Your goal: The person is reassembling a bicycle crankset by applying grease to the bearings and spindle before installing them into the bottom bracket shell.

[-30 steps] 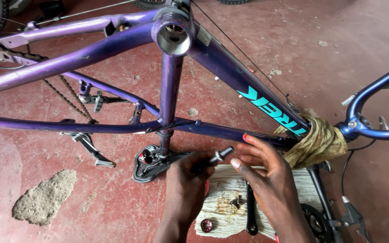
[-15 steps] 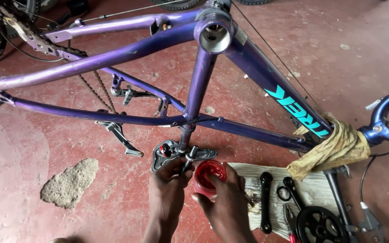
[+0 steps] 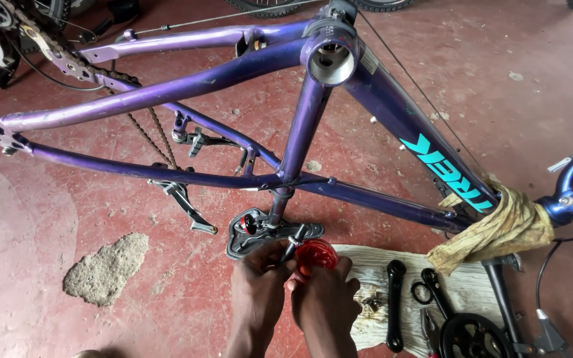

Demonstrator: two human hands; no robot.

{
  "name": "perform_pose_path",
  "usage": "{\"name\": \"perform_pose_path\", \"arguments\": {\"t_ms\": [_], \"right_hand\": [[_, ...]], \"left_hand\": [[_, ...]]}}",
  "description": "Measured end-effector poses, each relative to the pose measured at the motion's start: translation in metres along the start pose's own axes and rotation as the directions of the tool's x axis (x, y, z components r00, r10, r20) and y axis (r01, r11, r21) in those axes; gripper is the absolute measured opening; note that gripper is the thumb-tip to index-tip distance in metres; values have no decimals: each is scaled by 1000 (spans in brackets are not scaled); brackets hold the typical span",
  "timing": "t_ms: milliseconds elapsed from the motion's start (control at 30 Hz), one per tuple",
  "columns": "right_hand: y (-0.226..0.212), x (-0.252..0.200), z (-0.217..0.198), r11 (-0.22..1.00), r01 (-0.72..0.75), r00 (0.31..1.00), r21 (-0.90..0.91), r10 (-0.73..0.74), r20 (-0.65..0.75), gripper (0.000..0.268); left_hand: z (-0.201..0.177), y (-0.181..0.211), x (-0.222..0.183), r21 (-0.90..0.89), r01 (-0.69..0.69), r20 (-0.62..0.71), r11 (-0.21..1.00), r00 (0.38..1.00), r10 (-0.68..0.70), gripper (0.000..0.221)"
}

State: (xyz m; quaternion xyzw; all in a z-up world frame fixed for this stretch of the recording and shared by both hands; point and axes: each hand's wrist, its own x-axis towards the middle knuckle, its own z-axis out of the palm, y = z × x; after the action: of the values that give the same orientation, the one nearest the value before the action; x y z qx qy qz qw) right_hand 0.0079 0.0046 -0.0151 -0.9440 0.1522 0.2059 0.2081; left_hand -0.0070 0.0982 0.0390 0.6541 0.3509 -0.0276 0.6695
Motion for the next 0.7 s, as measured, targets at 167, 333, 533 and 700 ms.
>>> {"name": "perform_pose_path", "arguments": {"t_ms": [167, 333, 533, 700], "right_hand": [[14, 8, 7, 987, 123, 988, -107, -131, -77, 30], [17, 5, 10, 983, 177, 976, -55, -183, -122, 28], [41, 29, 41, 896, 375, 898, 236, -287, -335, 57], [60, 29, 3, 552, 451, 892, 702, -299, -338, 45]], "left_hand": [[3, -7, -2, -129, 7, 48, 992, 999, -1, 40], [2, -9, -1, -117, 18, 43, 993, 999, -13, 39], [2, -1, 3, -188, 31, 37, 982, 999, -24, 39], [6, -26, 23, -233, -178, 47, 956, 980, 194, 39]]}}
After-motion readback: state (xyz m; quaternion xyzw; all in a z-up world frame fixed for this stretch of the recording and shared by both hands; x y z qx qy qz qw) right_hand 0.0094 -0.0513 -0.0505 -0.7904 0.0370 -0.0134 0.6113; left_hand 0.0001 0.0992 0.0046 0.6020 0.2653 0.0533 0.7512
